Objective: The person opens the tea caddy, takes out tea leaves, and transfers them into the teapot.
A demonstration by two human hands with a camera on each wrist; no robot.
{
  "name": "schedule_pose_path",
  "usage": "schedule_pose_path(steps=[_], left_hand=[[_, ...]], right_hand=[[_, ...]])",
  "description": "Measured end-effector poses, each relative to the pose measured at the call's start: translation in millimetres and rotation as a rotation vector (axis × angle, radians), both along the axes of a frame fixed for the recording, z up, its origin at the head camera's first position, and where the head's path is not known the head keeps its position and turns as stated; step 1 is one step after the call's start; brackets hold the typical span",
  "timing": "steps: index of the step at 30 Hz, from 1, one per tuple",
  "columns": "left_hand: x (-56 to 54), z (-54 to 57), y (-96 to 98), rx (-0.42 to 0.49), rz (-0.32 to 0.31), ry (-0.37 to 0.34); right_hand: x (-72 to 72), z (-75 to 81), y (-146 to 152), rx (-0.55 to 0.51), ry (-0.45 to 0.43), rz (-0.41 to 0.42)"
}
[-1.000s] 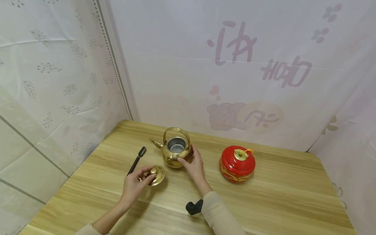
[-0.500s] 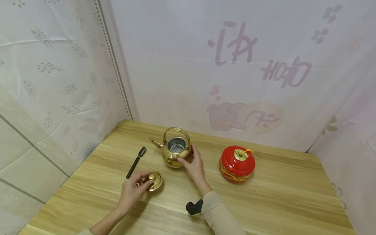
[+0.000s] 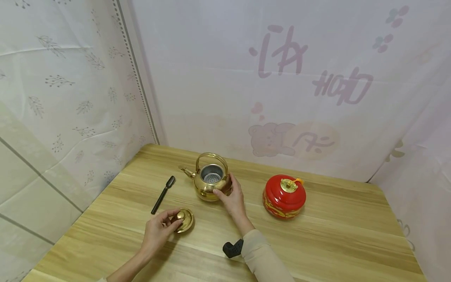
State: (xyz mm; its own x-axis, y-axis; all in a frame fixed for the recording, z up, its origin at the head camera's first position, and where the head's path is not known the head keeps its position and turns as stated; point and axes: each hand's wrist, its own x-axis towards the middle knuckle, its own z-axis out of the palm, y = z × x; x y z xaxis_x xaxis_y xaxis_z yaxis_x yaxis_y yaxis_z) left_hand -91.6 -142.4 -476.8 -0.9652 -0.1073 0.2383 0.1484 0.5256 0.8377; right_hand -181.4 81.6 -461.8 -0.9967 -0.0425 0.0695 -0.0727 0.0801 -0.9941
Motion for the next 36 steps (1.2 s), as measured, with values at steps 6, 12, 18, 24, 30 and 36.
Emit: schedule_pose_path(steps=[6, 12, 18, 24, 30, 36], left_hand=[[1.5, -2.0, -1.2, -0.009, 0.015, -0.02], [1.7, -3.5, -1.8, -0.013, 0.013, -0.024], [2.8, -4.8, -2.6, -0.004, 0.005, -0.035], [3.8, -5.9, -2.9, -0.008, 0.0, -0.038], [3.7, -7.1, -2.9, -0.013, 0.003, -0.044], [4.2, -8.8, -3.9, -0.004, 0.004, -0.066]], right_hand=[[-2.1, -3.6, 0, -0.009, 0.008, 0.0], [-11.4, -23.8, 1, 0.017, 0.031, -0.013], [-13.2, -26.4, 1, 0.015, 0.034, -0.017], [-13.0, -25.4, 1, 0.016, 0.033, -0.015], [-11.5, -20.6, 0, -0.001, 0.016, -0.015], [-12.4, -25.2, 0, -0.008, 0.015, -0.022]])
